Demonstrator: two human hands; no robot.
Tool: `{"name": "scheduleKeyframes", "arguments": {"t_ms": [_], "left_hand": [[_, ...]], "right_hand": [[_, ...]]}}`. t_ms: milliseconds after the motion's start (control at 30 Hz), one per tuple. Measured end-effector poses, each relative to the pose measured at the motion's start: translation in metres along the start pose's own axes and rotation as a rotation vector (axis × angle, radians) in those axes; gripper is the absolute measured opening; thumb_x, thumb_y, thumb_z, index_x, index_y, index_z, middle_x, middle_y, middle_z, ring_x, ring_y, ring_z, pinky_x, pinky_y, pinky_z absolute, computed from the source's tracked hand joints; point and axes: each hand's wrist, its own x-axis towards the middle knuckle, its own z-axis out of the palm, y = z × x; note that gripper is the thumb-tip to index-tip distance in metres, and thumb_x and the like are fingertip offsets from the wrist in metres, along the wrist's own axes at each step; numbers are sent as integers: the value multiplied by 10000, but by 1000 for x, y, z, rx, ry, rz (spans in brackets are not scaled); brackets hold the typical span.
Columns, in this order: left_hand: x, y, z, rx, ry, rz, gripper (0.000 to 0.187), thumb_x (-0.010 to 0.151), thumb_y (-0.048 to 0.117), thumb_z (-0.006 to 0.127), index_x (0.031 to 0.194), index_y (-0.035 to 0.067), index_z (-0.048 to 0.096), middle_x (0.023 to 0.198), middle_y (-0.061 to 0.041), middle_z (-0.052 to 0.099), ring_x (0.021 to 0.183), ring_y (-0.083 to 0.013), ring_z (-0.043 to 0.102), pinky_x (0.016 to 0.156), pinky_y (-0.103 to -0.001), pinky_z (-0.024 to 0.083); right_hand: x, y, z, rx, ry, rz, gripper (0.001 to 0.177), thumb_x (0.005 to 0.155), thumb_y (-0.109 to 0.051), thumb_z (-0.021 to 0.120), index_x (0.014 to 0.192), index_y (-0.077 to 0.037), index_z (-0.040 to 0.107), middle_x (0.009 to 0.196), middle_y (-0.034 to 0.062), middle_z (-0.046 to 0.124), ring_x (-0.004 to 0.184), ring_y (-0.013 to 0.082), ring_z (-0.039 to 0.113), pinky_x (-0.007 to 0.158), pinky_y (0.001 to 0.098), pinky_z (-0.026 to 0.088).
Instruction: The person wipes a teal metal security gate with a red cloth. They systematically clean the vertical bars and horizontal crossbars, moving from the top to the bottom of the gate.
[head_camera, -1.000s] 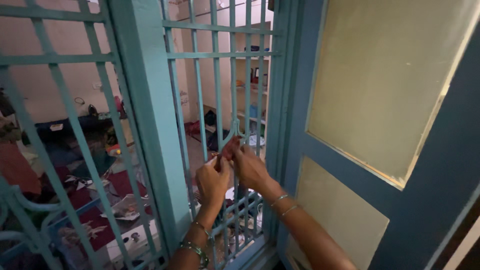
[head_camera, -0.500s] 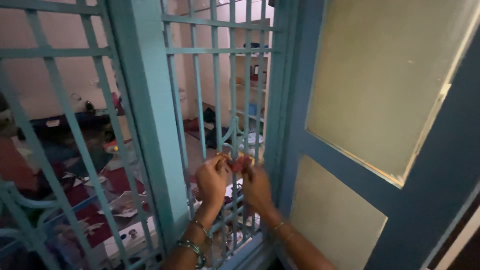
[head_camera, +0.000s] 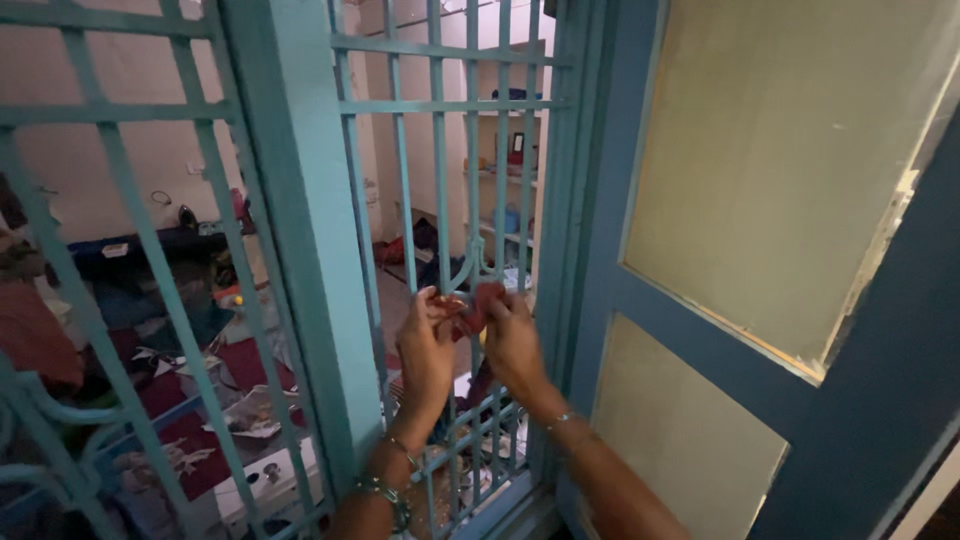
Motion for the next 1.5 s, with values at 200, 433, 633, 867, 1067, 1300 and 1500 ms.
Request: {"name": "scheduleKeyframes", "arguments": {"t_ms": [200,433,633,867,1067,1300,1500], "left_hand": [[0,-3,-2,973,-389,-18,133,966,51,583,1012,81,704,968,-132,728,906,-306,749,671,-440,614],[9,7,4,990,-206,136,299,954,339,616,920,54,698,830,-157,732,750,-341,737,640,-473,586],[65,46,19,309,1,-41,291,877,328,757,894,45,686,803,-157,747,771,-338,740,667,-437,551],[125,84,16,130,49,196,197,957,229,703,995,37,686,871,-152,749,811,-320,767,685,-408,571],[168,88,24,199,14,297,324,1042,316,575,1061,27,717,931,-212,743,888,-395,739,757,-454,561],[196,75,49,295,-46,25,564,972,556,511,1042,53,755,912,-249,736,913,-448,705,794,-521,548],[187,30,61,297,-75,35,546,1003,528,520,1023,58,796,911,-285,719,926,-489,668,808,-555,511]], "right_hand": [[-5,37,-12,481,-120,430,346,911,-81,509,1205,-86,691,1029,135,751,923,319,741,798,428,610],[53,-5,-93,1252,-17,799,343,934,-86,482,1225,-26,653,982,135,760,830,254,790,720,364,690],[102,-21,-117,991,-8,668,296,874,-60,649,1152,0,568,1037,210,762,849,273,811,710,419,645],[172,-43,-102,373,38,96,135,907,-145,700,960,-52,782,895,107,806,833,227,779,713,358,589],[240,-48,-69,135,311,-18,145,880,-102,714,998,-36,767,910,211,752,880,370,735,738,424,575],[245,-75,-61,308,298,-4,239,790,-5,681,1017,-26,748,861,200,760,816,324,791,719,381,596],[225,-76,-56,47,267,48,131,833,4,696,960,24,719,849,241,731,797,380,734,675,426,569]]}}
